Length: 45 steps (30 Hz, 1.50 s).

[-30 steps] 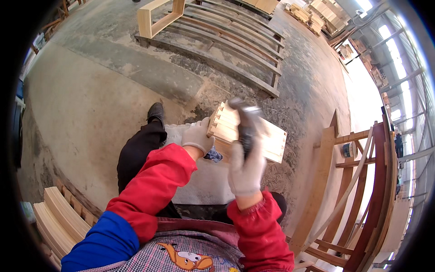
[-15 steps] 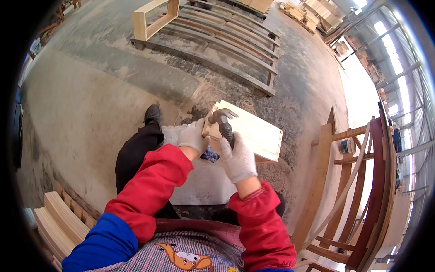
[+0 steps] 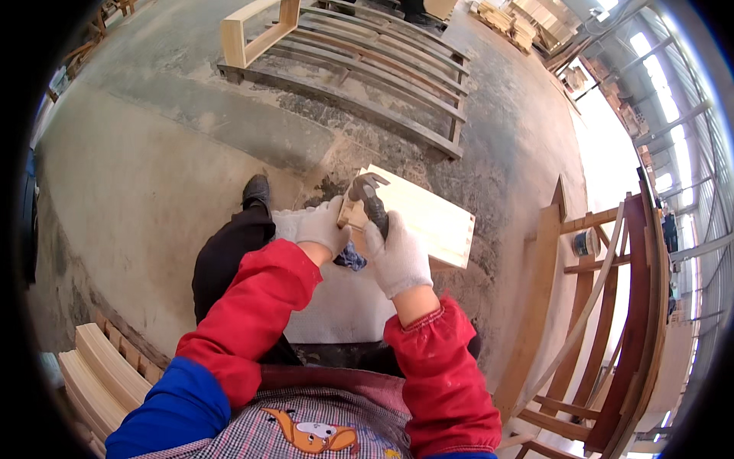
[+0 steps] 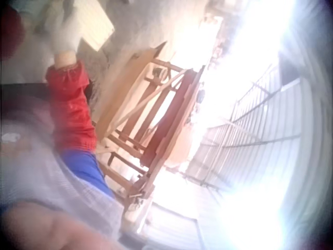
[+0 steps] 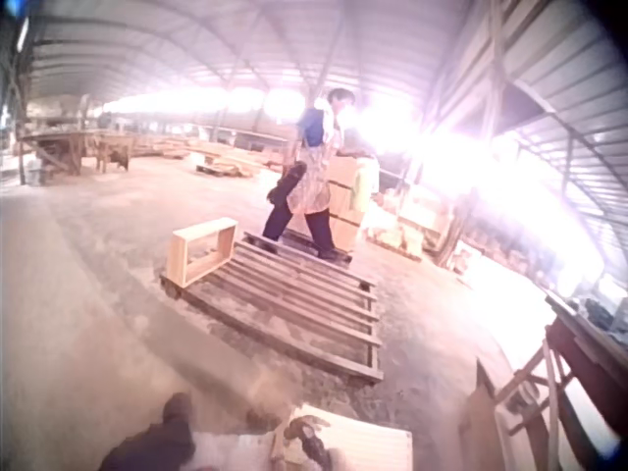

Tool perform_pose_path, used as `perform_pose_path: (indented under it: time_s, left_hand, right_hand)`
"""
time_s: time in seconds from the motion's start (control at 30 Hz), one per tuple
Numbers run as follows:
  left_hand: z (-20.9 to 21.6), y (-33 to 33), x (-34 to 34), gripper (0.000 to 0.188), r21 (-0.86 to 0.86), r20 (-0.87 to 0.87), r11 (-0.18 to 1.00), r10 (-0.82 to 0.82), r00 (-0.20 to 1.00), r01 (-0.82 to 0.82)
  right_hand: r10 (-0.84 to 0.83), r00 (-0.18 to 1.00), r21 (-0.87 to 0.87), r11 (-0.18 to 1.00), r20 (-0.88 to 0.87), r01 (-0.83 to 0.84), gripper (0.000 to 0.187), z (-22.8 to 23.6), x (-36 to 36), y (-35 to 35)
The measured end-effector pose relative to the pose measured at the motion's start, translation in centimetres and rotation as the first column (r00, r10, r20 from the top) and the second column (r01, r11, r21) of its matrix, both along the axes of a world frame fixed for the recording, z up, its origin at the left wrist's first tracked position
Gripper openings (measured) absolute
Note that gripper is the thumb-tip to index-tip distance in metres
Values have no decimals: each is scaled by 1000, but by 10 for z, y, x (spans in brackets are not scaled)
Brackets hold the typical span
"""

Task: The person assembles a small wooden box by hammering nails into the joints. They repeatedly tap the nails with a hammer, rotate the box to access different sides, and wipe the surface with a cloth. The person then places the completed box on a nearby workbench.

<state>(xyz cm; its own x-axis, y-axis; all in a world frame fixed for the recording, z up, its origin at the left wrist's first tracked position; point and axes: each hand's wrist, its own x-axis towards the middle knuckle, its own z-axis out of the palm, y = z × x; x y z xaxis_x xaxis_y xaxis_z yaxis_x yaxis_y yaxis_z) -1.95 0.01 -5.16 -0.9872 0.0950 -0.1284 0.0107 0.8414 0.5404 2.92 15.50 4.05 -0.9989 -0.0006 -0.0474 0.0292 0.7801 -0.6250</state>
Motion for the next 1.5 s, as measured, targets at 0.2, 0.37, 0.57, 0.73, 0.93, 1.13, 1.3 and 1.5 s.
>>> perform_pose_path:
  time_s: [0.2, 0.37, 0.57, 0.73, 0.93, 1.13, 1.3, 1.5]
  left_hand:
    - [19, -1, -2, 67, 36, -30, 999, -12, 999, 13]
    - [18, 4, -3, 67, 68, -43, 997, 26, 999, -23]
    - [11, 7, -5, 66, 86, -20, 996, 29, 999, -27]
    - [9, 8, -3, 61, 22, -122, 999, 35, 992, -32]
    - [7, 10, -6, 58, 120, -33, 991, 63, 997, -59]
    - [9, 8, -4, 56, 86, -6, 995, 47, 999, -46]
    - [4, 9, -5, 55, 118, -68, 991, 63, 996, -54]
    - [1, 9, -2, 53, 102, -66, 993, 61, 996, -54]
  right_hand:
    - [7, 996, -21, 1000, -94, -9, 35, 5, 4, -1]
    - [-85, 994, -262, 963, -67, 64, 33, 72, 1, -9]
    - [-243, 918, -491, 869, -315, 62, 28, 53, -2, -21]
    - [-106, 992, 11, 994, 70, 106, 38, 41, -22, -8]
    - [-258, 927, -553, 830, -270, 70, 28, 66, -11, -11]
    - [-48, 993, 68, 997, 111, 41, 37, 56, -23, -20]
    - [-144, 983, -320, 942, -118, 99, 30, 57, -15, -9]
    - [-31, 994, 73, 997, 100, 24, 40, 59, -16, -25]
